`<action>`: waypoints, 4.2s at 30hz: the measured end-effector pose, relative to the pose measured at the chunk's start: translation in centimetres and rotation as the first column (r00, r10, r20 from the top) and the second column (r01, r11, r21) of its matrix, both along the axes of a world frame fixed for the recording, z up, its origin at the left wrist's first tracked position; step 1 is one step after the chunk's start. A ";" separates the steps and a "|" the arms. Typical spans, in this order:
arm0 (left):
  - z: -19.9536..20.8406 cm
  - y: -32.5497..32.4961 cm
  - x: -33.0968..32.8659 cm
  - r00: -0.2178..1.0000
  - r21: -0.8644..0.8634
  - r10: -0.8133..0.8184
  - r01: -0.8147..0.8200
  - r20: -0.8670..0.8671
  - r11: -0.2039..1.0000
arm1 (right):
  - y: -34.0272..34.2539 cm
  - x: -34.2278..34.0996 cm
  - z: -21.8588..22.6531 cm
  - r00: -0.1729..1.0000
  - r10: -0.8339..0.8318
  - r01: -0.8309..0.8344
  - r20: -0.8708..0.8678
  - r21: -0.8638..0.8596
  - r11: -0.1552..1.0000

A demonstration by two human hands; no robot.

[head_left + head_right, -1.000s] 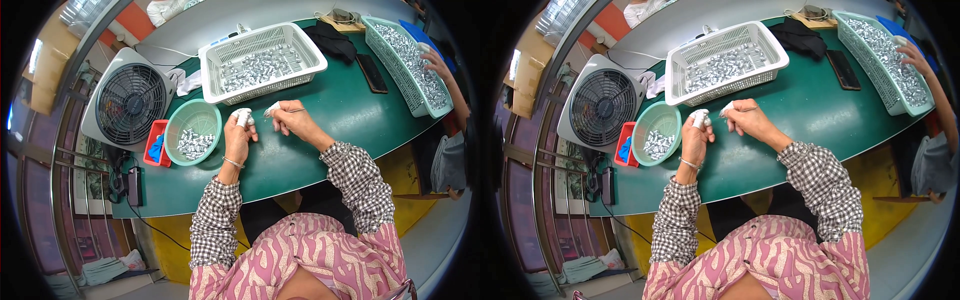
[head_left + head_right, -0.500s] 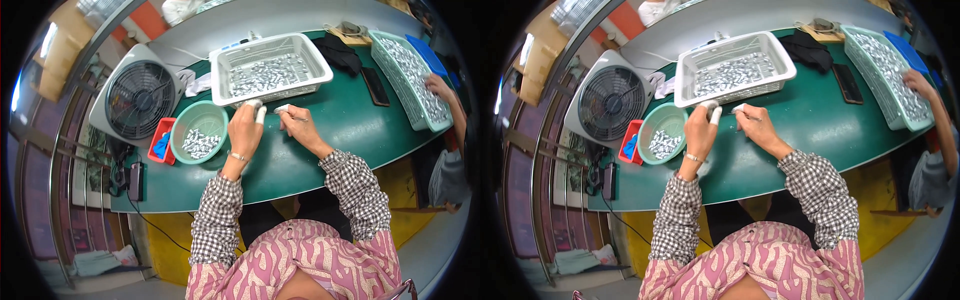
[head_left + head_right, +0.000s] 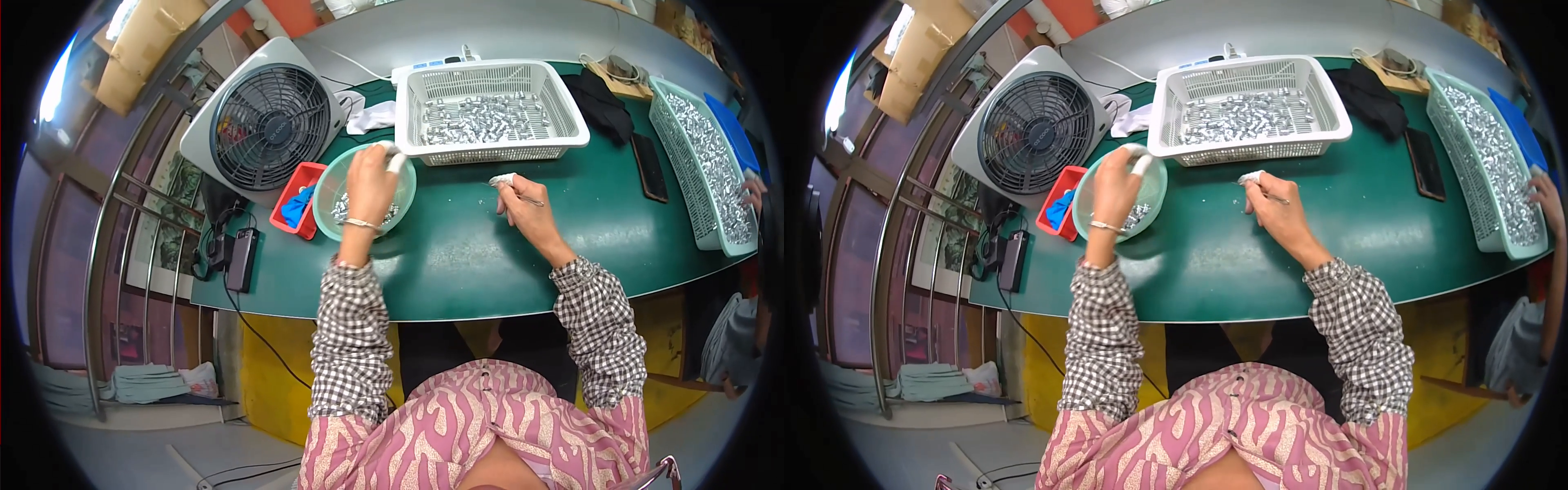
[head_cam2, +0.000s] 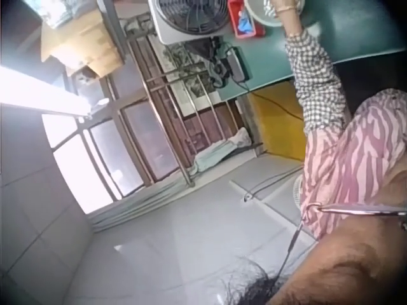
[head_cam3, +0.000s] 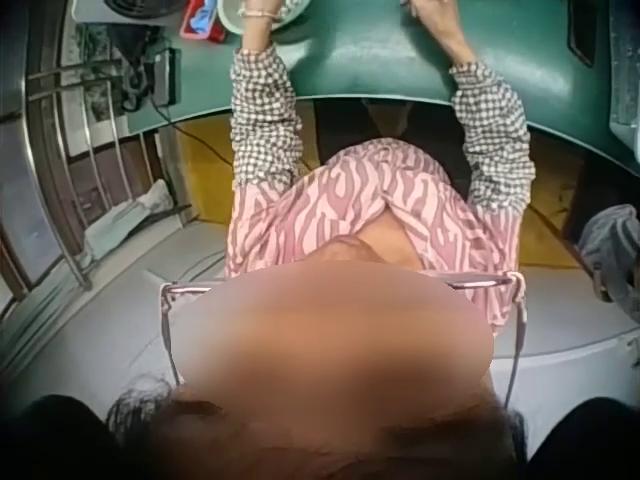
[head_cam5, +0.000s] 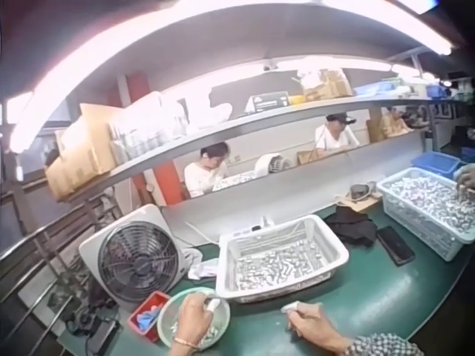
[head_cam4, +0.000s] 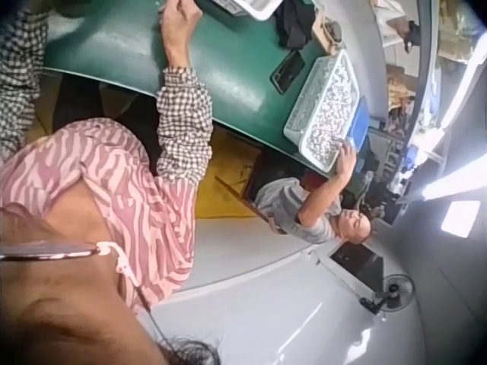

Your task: Assembling small white plastic and metal electronic components at a factory manual workstation.

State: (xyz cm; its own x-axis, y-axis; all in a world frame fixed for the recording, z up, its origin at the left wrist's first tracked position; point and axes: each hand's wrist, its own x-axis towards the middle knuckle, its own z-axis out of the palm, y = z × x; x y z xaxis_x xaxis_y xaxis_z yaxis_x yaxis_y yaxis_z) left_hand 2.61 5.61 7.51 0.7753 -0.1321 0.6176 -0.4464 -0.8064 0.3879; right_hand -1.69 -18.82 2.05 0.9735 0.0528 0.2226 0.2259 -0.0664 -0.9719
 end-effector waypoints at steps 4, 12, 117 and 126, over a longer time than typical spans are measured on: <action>-2.1 4.1 -1.3 0.918 0.267 0.090 0.018 -0.386 0.964 | 0.3 -0.1 0.2 1.000 0.018 -0.017 0.020 -0.069 0.997; -3.5 3.7 -1.3 0.893 0.442 0.200 -0.001 -0.403 0.897 | 0.2 -0.4 0.5 1.000 0.011 -0.010 0.009 -0.086 0.996; -5.9 -8.3 -4.6 0.473 -0.940 -0.842 -0.323 -0.258 0.107 | 2.8 -1.1 -1.2 0.838 0.177 0.191 0.515 -0.582 0.790; -5.4 -8.8 -4.9 0.517 -0.947 -0.795 -0.211 -0.318 0.242 | 2.7 -1.3 -0.5 0.865 0.109 0.242 0.491 -0.596 0.766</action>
State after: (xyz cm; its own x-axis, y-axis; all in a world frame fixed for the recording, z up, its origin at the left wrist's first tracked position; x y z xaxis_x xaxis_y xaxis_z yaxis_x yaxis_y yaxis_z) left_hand -2.25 -3.15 2.13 0.9410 -0.3042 -0.1481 0.2614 0.3759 0.8890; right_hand -2.96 -16.12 1.58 0.7563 0.2874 0.5876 0.6074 -0.6421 -0.4678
